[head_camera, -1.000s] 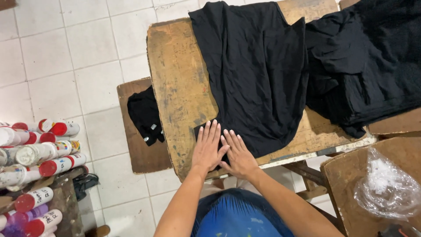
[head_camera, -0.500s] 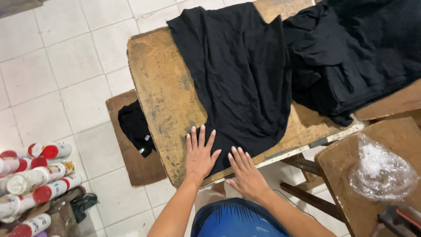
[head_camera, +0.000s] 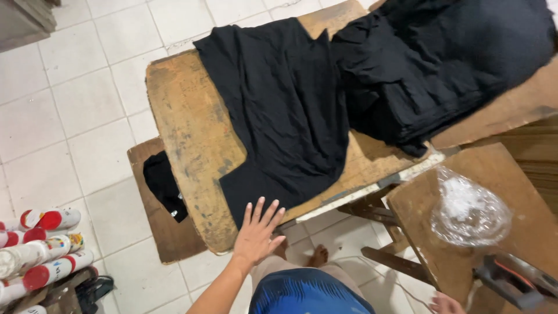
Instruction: Applying heat-transfer labels to black shirts using a hand iron on a wooden workbench.
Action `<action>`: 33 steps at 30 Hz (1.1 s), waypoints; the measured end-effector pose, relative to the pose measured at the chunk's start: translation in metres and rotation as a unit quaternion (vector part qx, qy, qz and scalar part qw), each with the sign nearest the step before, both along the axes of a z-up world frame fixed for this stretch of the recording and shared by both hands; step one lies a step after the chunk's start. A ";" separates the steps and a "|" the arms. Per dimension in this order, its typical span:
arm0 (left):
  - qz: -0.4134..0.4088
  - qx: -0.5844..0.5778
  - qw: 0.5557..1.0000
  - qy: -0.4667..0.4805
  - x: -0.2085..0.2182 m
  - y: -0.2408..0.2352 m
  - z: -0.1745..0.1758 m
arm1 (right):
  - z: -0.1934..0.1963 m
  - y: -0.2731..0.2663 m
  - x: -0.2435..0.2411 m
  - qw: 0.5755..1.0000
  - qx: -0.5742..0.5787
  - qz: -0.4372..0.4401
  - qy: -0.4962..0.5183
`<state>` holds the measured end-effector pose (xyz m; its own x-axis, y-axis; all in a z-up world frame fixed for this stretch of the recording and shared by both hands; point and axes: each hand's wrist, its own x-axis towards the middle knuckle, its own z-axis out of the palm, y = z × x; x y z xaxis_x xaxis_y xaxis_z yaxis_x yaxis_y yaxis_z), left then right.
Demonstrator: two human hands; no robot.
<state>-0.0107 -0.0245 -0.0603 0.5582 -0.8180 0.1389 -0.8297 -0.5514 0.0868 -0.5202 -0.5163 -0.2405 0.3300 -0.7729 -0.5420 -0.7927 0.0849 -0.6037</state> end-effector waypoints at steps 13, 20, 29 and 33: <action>0.185 0.011 0.933 0.309 -0.198 -0.013 -0.045 | 0.183 0.014 0.092 0.903 -0.304 -0.260 -0.160; 0.361 0.051 0.775 0.516 -0.230 0.019 -0.071 | 0.160 -0.015 0.091 0.895 -0.339 -0.206 -0.206; 0.413 -0.044 0.729 0.544 -0.256 0.032 -0.113 | 0.149 -0.055 0.081 0.844 -0.519 -0.058 -0.124; 0.425 -0.089 0.719 0.542 -0.256 0.041 -0.108 | 0.198 -0.106 0.099 0.864 -0.406 -0.015 -0.296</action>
